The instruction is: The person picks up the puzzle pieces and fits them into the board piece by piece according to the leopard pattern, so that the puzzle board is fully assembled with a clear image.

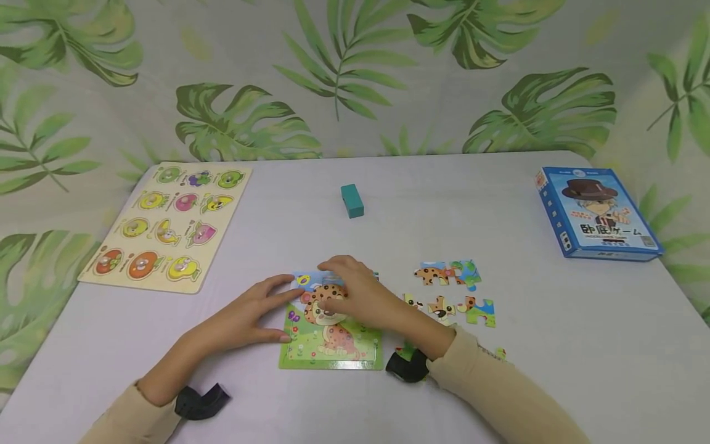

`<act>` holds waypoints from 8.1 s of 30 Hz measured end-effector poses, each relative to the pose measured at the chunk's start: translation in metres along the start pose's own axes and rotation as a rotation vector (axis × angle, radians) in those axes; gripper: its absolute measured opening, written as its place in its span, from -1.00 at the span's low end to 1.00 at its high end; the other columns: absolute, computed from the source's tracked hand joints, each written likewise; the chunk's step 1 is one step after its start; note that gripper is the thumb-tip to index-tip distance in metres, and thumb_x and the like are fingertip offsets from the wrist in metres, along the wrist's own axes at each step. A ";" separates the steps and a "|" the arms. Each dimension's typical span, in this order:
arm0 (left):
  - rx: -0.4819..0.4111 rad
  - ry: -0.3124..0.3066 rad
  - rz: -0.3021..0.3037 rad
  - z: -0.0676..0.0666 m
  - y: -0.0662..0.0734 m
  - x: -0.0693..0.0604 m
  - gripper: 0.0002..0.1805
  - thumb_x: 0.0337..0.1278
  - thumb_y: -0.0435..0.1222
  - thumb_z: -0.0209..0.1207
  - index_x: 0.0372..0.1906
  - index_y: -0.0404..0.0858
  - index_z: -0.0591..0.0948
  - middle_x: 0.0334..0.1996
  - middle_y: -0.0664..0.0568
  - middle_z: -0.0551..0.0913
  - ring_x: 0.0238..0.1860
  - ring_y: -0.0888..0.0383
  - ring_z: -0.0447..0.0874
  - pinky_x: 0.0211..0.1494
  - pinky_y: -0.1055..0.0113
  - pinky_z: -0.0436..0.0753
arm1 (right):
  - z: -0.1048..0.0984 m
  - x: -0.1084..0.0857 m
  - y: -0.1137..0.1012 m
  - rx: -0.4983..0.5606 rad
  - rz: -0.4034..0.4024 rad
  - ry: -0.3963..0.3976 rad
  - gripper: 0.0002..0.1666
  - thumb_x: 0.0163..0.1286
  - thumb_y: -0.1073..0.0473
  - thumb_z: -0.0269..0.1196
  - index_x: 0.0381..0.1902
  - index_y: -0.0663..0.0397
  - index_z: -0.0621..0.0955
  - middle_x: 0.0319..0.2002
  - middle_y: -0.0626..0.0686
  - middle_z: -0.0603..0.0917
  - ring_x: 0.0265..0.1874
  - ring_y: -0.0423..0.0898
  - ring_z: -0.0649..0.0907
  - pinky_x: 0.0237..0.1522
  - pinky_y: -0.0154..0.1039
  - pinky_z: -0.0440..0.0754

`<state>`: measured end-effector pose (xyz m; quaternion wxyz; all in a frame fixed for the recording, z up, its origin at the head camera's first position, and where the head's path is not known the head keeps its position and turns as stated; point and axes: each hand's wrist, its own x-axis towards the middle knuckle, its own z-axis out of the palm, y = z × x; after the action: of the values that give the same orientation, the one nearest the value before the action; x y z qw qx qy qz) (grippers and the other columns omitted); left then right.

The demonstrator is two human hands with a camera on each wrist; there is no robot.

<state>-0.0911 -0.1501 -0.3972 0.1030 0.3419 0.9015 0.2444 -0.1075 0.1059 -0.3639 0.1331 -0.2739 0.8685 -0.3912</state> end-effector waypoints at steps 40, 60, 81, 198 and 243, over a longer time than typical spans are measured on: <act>-0.009 0.002 -0.017 0.003 -0.001 0.000 -0.14 -0.17 0.13 0.25 0.32 -0.03 0.26 0.33 -0.10 0.08 0.29 -0.07 0.03 0.25 0.03 0.15 | -0.081 -0.091 0.114 -0.023 0.184 0.258 -0.34 0.21 0.09 0.24 0.22 0.17 0.32 0.13 0.26 0.37 0.10 0.23 0.32 -0.01 0.25 0.25; 0.011 0.011 -0.025 0.003 0.000 0.000 -0.15 -0.14 0.15 0.22 0.32 -0.01 0.25 0.33 -0.06 0.07 0.29 -0.04 0.04 0.25 0.05 0.15 | -0.083 -0.089 0.090 -0.226 0.022 0.335 -0.51 0.16 0.20 0.28 0.07 0.20 0.50 0.01 0.18 0.43 0.01 0.20 0.41 -0.13 0.19 0.41; 0.104 0.109 0.005 0.012 0.007 0.006 -0.28 -0.02 0.15 0.13 0.22 -0.14 0.36 0.30 0.03 0.15 0.31 0.08 0.01 0.30 0.16 0.08 | -0.026 -0.022 0.012 -0.133 -0.256 0.235 -0.47 0.09 0.18 0.34 0.05 0.15 0.52 -0.04 0.02 0.46 -0.02 -0.07 0.42 -0.06 -0.11 0.47; 0.252 0.111 0.021 0.013 0.015 0.021 -0.30 -0.06 0.20 0.12 0.23 0.02 0.39 0.14 -0.01 0.30 0.19 0.00 0.16 0.22 0.09 0.16 | -0.113 -0.118 0.091 -0.221 0.118 0.419 -0.41 0.06 0.23 0.36 0.11 0.05 0.50 0.09 0.06 0.37 0.09 0.02 0.31 0.12 -0.11 0.27; 0.504 0.078 0.105 0.027 0.046 0.045 -0.30 0.01 0.32 -0.15 0.29 0.18 0.28 0.11 -0.05 0.32 0.02 -0.04 0.31 -0.11 0.20 0.37 | -0.008 -0.027 0.039 -0.367 -0.055 0.110 -0.33 0.02 -0.08 0.36 0.06 0.16 0.54 -0.08 0.02 0.46 -0.14 -0.06 0.41 -0.15 -0.17 0.40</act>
<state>-0.0888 -0.0806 -0.3973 -0.0331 0.3935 0.9182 0.0302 -0.1035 0.1479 -0.3878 0.0224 -0.2956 0.9233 -0.2440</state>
